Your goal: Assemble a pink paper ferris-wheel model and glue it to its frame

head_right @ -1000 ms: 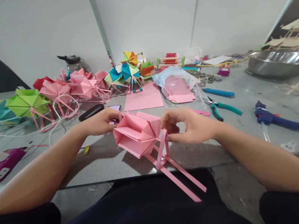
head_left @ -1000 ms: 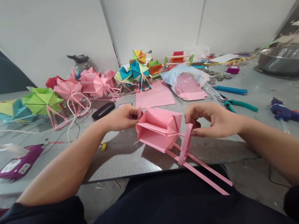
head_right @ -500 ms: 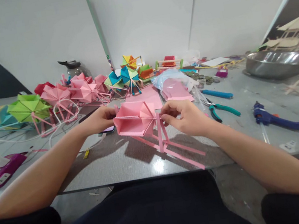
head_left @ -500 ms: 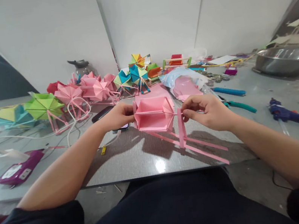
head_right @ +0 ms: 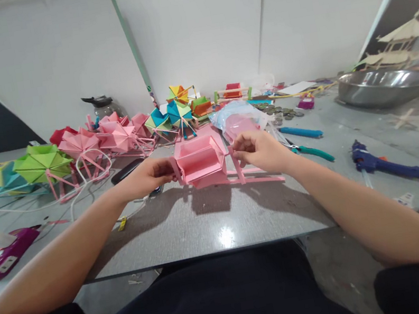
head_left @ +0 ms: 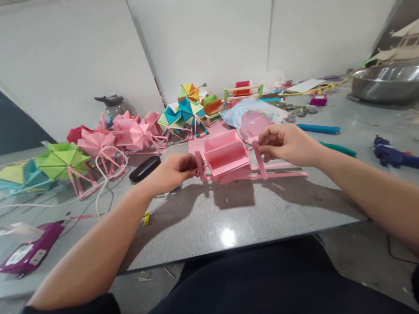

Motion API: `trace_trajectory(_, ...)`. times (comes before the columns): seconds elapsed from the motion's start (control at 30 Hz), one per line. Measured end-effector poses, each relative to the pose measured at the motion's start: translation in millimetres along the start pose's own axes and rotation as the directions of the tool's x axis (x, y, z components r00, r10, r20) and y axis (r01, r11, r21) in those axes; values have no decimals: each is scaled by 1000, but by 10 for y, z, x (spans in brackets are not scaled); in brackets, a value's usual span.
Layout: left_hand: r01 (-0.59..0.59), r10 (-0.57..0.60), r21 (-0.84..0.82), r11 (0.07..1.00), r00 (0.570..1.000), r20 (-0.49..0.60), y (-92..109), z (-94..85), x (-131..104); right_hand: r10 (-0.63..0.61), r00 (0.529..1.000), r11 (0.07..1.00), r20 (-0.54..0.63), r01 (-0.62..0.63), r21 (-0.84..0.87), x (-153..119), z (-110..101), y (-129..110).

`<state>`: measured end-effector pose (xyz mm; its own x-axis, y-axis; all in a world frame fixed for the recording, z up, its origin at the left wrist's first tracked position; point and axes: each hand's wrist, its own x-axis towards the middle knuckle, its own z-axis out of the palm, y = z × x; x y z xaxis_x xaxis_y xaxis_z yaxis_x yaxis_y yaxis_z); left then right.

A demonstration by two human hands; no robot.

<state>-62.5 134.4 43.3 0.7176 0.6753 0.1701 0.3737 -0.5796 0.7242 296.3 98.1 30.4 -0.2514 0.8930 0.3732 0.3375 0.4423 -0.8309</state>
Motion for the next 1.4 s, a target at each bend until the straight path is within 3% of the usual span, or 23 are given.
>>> trace_trajectory(0.13,19,-27,-170,985,999,-46,-50,15,-12,3,999,999,34,-4,35,40,-10,45)
trace_trajectory(0.27,51,-59,-172,984,997,-42,-84,23,-24,4,1000,996,30,-2,-93,21,-3,73)
trace_trajectory(0.4,51,-64,-164,985,995,-74,-75,40,-27,-222,973,922,-69,187,-340,-31,44,70)
trace_trajectory(0.5,34,-49,-163,986,995,-83,-39,58,-31,-364,931,848,11,336,-411,-47,87,62)
trace_trajectory(0.6,45,-56,-107,993,993,-101,2,43,-38,-370,926,853,73,370,-368,-32,100,73)
trace_trajectory(0.8,115,-98,309,944,993,-70,67,-112,-50,-366,930,890,29,359,-282,6,66,103)
trace_trajectory(1.03,119,-76,335,935,987,-139,95,-101,-45,-341,938,905,58,344,-250,16,60,137)
trace_trajectory(1.23,132,-74,294,947,977,-200,56,-30,-22,-340,937,896,-86,294,-333,55,-12,189)
trace_trajectory(1.4,121,-63,300,946,978,-197,19,-7,-10,-420,907,827,31,396,-399,52,-66,194)
